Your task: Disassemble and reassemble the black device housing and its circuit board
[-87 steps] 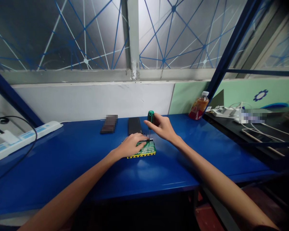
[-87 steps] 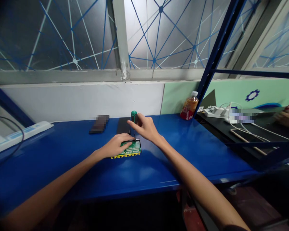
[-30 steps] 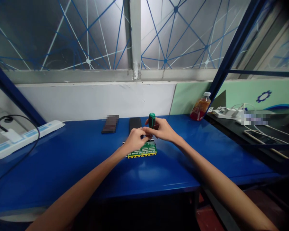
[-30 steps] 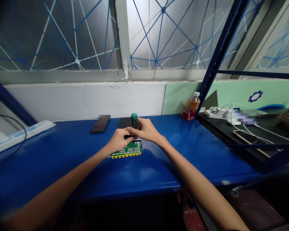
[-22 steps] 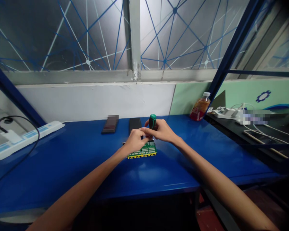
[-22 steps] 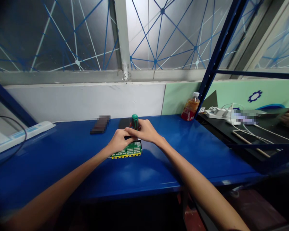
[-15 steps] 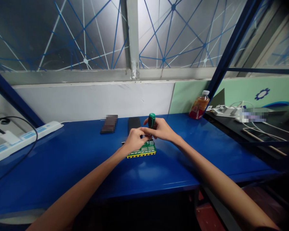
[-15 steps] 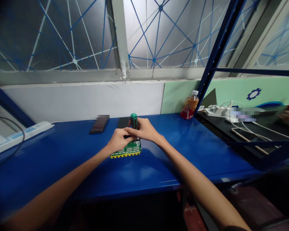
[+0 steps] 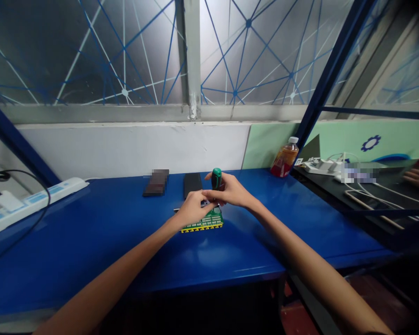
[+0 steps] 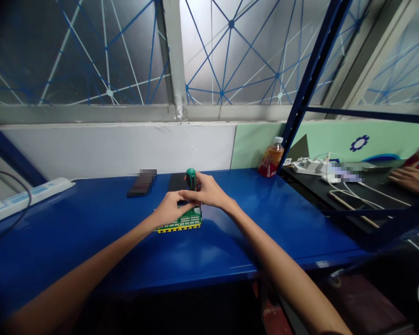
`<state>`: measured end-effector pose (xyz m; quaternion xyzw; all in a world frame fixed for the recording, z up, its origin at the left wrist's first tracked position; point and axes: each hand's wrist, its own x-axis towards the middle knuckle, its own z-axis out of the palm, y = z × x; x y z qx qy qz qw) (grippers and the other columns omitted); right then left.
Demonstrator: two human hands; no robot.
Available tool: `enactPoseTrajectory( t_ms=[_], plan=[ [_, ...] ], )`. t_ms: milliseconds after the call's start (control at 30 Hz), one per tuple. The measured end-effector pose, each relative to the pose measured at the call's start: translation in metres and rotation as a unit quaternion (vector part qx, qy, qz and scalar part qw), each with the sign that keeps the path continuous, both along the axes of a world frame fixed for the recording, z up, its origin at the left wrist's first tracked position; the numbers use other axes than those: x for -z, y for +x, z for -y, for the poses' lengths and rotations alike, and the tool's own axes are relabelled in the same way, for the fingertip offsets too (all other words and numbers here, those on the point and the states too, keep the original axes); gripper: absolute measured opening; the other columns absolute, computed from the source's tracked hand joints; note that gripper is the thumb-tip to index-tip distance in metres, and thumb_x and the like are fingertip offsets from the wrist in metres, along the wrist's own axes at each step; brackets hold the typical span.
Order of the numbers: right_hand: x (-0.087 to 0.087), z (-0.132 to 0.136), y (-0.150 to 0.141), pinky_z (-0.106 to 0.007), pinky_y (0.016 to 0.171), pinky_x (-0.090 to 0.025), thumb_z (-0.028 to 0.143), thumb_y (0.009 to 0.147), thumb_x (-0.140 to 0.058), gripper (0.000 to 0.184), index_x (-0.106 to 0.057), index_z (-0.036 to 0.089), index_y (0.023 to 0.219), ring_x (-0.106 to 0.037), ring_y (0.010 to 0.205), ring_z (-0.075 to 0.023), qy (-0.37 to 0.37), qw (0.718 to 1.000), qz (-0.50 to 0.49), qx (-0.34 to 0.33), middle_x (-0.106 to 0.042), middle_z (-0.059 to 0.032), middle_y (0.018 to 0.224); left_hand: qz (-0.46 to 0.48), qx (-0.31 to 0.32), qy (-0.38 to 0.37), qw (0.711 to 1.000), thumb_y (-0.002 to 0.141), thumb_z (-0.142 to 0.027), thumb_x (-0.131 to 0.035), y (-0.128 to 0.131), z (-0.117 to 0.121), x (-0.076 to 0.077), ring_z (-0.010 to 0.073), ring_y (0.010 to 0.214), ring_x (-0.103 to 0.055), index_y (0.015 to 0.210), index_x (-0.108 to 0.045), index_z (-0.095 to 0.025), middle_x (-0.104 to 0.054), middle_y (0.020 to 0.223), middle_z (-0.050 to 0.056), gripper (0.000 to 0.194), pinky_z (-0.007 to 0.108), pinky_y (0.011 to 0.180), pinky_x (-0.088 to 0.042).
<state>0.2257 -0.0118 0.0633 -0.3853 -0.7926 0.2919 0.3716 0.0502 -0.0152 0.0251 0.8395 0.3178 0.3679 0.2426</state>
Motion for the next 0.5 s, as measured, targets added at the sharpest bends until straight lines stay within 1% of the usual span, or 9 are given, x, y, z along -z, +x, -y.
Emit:
enactPoseTrajectory(
  t_ms=[100, 200, 367, 500],
  plan=[
    [0.0003, 0.0002, -0.0002, -0.028, 0.057, -0.041, 0.048, 0.077, -0.068, 0.044, -0.056, 0.019, 0.107, -0.053, 0.062, -0.0134, -0.001, 1.0, -0.003, -0.001, -0.059, -0.0004, 0.073, -0.004, 0.019, 0.016, 1.0, 0.089, -0.019, -0.059, -0.0023, -0.0003, 0.0028, 0.0193, 0.093, -0.069, 0.101, -0.076, -0.021, -0.075, 0.097, 0.003, 0.021, 0.028, 0.086, -0.05],
    [0.0003, 0.0005, -0.0007, -0.028, 0.058, -0.041, 0.049, 0.076, -0.068, 0.044, -0.056, 0.018, 0.105, -0.052, 0.063, -0.0135, -0.001, 1.0, -0.005, -0.005, -0.058, -0.0006, 0.073, -0.011, 0.013, 0.021, 1.0, 0.09, -0.02, -0.059, -0.0042, -0.0024, 0.0059, 0.0202, 0.095, -0.068, 0.1, -0.076, -0.023, -0.075, 0.098, 0.003, 0.02, 0.029, 0.086, -0.05],
    [0.0001, 0.0007, -0.0014, -0.028, 0.057, -0.038, 0.049, 0.076, -0.067, 0.044, -0.057, 0.017, 0.104, -0.049, 0.061, -0.0128, -0.017, 1.0, 0.004, -0.018, -0.055, 0.0006, 0.069, -0.025, -0.02, 0.049, 0.998, 0.088, -0.024, -0.063, -0.0056, -0.0048, 0.0079, 0.0196, 0.085, -0.068, 0.093, -0.077, -0.022, -0.074, 0.09, 0.004, 0.015, 0.029, 0.079, -0.05],
    [0.0005, 0.0004, -0.0015, -0.028, 0.056, -0.035, 0.048, 0.076, -0.067, 0.043, -0.058, 0.017, 0.104, -0.047, 0.061, -0.0126, -0.028, 0.999, 0.013, -0.023, -0.053, 0.0012, 0.068, -0.027, -0.034, 0.059, 0.997, 0.085, -0.023, -0.066, -0.0059, -0.0055, 0.0083, 0.0182, 0.078, -0.066, 0.086, -0.077, -0.02, -0.072, 0.082, 0.004, 0.012, 0.028, 0.075, -0.051]
  ],
)
